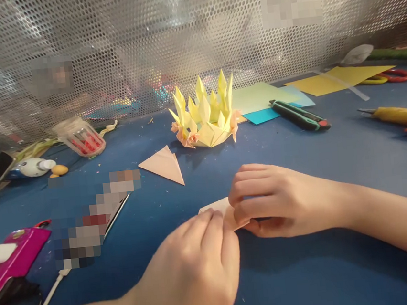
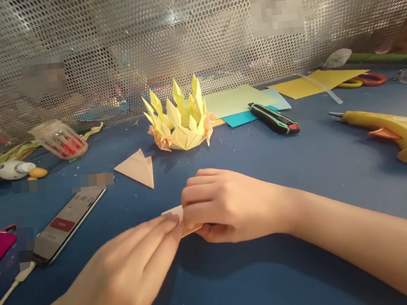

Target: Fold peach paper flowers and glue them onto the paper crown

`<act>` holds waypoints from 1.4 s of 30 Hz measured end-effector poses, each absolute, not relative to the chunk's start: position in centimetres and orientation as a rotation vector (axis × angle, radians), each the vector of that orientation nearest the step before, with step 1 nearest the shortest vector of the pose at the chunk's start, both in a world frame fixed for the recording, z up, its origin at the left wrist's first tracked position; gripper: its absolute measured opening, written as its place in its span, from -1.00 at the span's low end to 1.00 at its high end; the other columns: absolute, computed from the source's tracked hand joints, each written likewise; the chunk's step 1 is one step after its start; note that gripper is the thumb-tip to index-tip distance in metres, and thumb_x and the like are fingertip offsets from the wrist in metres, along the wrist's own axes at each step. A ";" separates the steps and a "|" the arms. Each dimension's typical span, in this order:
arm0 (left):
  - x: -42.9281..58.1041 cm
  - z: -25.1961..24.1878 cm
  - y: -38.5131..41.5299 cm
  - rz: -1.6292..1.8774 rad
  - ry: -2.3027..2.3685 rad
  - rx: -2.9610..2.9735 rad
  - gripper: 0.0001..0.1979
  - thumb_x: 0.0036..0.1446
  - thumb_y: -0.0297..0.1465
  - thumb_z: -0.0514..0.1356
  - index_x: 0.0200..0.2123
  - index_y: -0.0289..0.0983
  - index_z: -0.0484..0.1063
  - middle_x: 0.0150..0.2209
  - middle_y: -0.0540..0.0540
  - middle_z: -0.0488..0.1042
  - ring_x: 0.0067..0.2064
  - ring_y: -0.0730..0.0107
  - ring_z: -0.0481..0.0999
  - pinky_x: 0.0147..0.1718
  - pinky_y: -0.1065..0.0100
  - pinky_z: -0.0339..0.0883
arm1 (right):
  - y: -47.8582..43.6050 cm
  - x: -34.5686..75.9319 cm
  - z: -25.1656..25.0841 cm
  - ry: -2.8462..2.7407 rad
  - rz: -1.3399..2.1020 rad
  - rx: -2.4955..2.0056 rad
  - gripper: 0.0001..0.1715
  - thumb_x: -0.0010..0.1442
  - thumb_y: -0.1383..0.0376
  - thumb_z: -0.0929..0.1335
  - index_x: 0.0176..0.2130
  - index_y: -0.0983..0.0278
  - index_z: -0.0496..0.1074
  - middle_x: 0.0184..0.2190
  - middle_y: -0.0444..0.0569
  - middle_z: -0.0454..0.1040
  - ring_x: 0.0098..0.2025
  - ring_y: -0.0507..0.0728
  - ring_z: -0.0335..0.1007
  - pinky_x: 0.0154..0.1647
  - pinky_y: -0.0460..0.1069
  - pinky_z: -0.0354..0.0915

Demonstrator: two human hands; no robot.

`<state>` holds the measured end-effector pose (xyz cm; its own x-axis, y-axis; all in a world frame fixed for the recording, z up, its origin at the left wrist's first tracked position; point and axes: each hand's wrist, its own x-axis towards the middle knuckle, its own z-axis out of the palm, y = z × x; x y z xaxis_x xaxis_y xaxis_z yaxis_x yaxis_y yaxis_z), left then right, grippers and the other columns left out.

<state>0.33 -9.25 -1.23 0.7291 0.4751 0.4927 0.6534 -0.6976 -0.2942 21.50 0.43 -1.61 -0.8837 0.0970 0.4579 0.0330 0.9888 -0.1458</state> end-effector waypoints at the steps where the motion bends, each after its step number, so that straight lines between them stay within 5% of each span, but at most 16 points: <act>1: 0.0 -1.9 -9.7 -0.459 -0.858 -2.490 -0.53 0.26 -0.69 -0.12 -0.16 -0.46 0.61 -0.18 -0.23 0.70 -0.20 0.19 0.72 -0.26 0.37 0.62 | 0.4 21.5 -1.6 -2.676 0.203 -0.093 -0.81 0.27 0.50 0.29 -0.26 0.25 0.43 -0.33 -0.05 0.50 -0.32 0.06 0.30 -0.22 -0.02 0.20; 6: -1.4 -4.0 -11.4 -0.280 -0.983 -2.575 -0.54 0.29 -0.61 -0.08 0.11 -0.48 0.48 0.13 -0.25 0.53 0.15 0.15 0.55 0.09 0.34 0.47 | 0.3 21.3 -1.4 -2.721 0.453 -0.142 -0.78 0.18 0.55 0.32 -0.25 0.28 0.48 -0.37 -0.08 0.51 -0.31 0.04 0.38 -0.16 -0.02 0.23; 13: -1.8 -5.3 -11.5 -0.489 -1.052 -2.555 -0.69 0.36 -0.46 0.07 0.03 -0.41 0.54 0.09 -0.20 0.58 0.17 0.25 0.54 0.30 0.37 0.20 | 0.2 21.6 -2.3 -2.749 0.398 -0.104 -0.80 0.21 0.51 0.29 -0.24 0.30 0.46 -0.34 0.02 0.50 -0.29 0.11 0.34 -0.20 0.01 0.29; 19: -2.0 -5.7 -11.1 -0.526 -1.026 -2.569 -0.68 0.37 -0.46 0.06 0.05 -0.40 0.53 -0.01 -0.20 0.65 0.11 0.28 0.58 0.21 0.40 0.30 | 0.0 22.8 -2.3 -2.765 0.301 -0.067 -0.79 0.40 0.39 0.25 -0.10 0.34 0.47 -0.27 0.05 0.60 -0.15 0.12 0.52 -0.08 0.03 0.38; 26: -2.0 -4.6 -10.1 -0.284 -1.000 -2.671 -0.43 0.39 -0.22 0.01 0.31 -0.45 0.26 0.27 -0.30 0.40 0.20 0.02 0.48 0.04 0.23 0.45 | -0.1 23.5 -2.0 -2.751 0.212 -0.081 -0.81 0.35 0.39 0.27 -0.16 0.28 0.50 -0.27 0.03 0.63 -0.17 0.12 0.57 -0.11 0.03 0.42; 32: -1.6 -3.6 -9.2 -0.324 -1.123 -2.757 -0.43 0.42 -0.16 -0.06 0.26 -0.43 0.35 0.28 -0.21 0.40 0.14 0.10 0.50 0.09 0.26 0.42 | 0.1 23.1 -2.6 -2.700 0.469 -0.279 -0.73 0.37 0.24 0.35 0.02 0.31 0.43 -0.19 0.02 0.58 -0.15 0.10 0.47 -0.10 -0.01 0.38; 36: -1.4 -3.5 -8.5 -0.503 -1.154 -2.770 -0.51 0.44 -0.29 -0.08 0.24 -0.41 0.39 0.26 -0.21 0.44 0.00 0.15 0.56 -0.04 0.26 0.51 | 0.2 22.7 -2.5 -2.704 0.404 -0.297 -0.79 0.42 0.25 0.30 -0.05 0.30 0.45 -0.20 0.00 0.57 -0.18 0.07 0.44 -0.13 -0.01 0.37; 42: -2.0 -3.9 -8.6 -0.493 -0.986 -2.773 -0.56 0.25 -0.58 0.00 0.06 -0.22 0.55 0.00 -0.15 0.63 0.03 0.11 0.57 0.05 0.12 0.50 | -1.0 23.2 -2.4 -2.759 0.030 -0.105 -0.69 0.41 0.44 0.21 -0.25 0.23 0.47 -0.32 -0.02 0.59 -0.25 0.09 0.49 -0.22 0.05 0.37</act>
